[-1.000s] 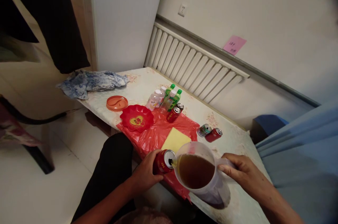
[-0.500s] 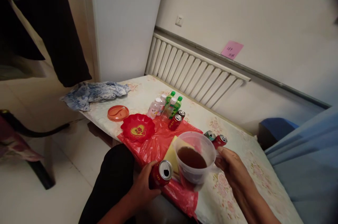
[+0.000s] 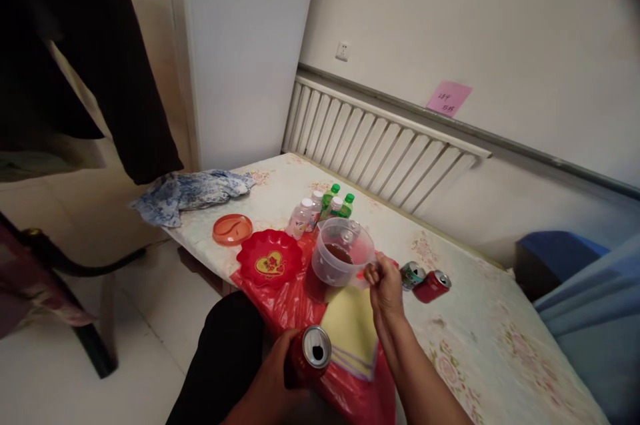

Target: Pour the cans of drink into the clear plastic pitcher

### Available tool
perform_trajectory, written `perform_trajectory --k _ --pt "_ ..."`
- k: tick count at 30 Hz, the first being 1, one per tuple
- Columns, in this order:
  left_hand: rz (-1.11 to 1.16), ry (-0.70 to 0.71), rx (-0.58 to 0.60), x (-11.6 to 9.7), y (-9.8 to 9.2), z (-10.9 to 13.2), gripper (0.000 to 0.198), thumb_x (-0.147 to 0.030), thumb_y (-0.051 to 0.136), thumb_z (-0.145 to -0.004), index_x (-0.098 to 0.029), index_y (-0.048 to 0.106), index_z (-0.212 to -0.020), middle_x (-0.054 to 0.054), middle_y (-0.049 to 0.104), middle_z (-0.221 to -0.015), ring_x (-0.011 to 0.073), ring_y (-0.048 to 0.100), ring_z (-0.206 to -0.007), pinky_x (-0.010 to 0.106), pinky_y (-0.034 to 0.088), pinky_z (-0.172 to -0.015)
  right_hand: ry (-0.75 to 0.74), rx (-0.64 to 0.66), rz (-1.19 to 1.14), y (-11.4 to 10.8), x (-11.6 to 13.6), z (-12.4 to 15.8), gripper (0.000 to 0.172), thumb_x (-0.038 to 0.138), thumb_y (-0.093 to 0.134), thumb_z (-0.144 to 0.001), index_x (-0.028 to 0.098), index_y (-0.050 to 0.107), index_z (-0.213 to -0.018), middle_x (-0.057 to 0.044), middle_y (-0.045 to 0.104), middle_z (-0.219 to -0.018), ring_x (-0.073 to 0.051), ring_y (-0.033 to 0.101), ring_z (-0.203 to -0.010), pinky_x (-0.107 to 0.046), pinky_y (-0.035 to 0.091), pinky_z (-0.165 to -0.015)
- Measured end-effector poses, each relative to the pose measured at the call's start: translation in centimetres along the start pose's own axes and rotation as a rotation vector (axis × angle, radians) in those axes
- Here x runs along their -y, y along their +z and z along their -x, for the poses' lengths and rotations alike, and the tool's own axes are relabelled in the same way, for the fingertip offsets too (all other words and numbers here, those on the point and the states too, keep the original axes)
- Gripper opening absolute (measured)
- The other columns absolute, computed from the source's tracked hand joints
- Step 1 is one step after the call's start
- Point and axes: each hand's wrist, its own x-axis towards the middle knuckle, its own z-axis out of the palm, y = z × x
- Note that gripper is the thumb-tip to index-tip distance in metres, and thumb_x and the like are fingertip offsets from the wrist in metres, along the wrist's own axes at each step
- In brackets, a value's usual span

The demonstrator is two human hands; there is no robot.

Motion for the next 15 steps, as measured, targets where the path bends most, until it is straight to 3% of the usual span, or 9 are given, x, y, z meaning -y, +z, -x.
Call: perform_trajectory --k 9,15 --pt "0.026 -0.028 -0.002 0.2 -0.6 -0.6 0.081 -0.003 0.066 -0.052 -0.022 0.045 -0.129 0.010 0.057 -0.134 0.0315 0.050 -0.127 0.045 0.036 -0.111 0.021 -0.020 0.052 0.8 -4.1 -0.5 0.034 0.039 0.054 -0.079 0.024 0.032 -0.057 0.011 0.028 -0.049 -0.008 0.024 -0.043 -0.024 0.025 -0.044" --pt "0.047 -0.033 -0.013 -0.5 -0.5 -0.9 0.083 -0.002 0.065 -0.052 -0.022 0.046 -0.130 0.009 0.057 -0.135 0.0304 0.050 -0.128 0.045 0.035 -0.112 0.025 -0.009 0.147 0.4 -4.2 -0.3 0.036 0.042 0.052 -0.082 0.024 0.039 -0.053 0.009 0.036 -0.047 -0.010 0.033 -0.043 -0.025 0.031 -0.046"
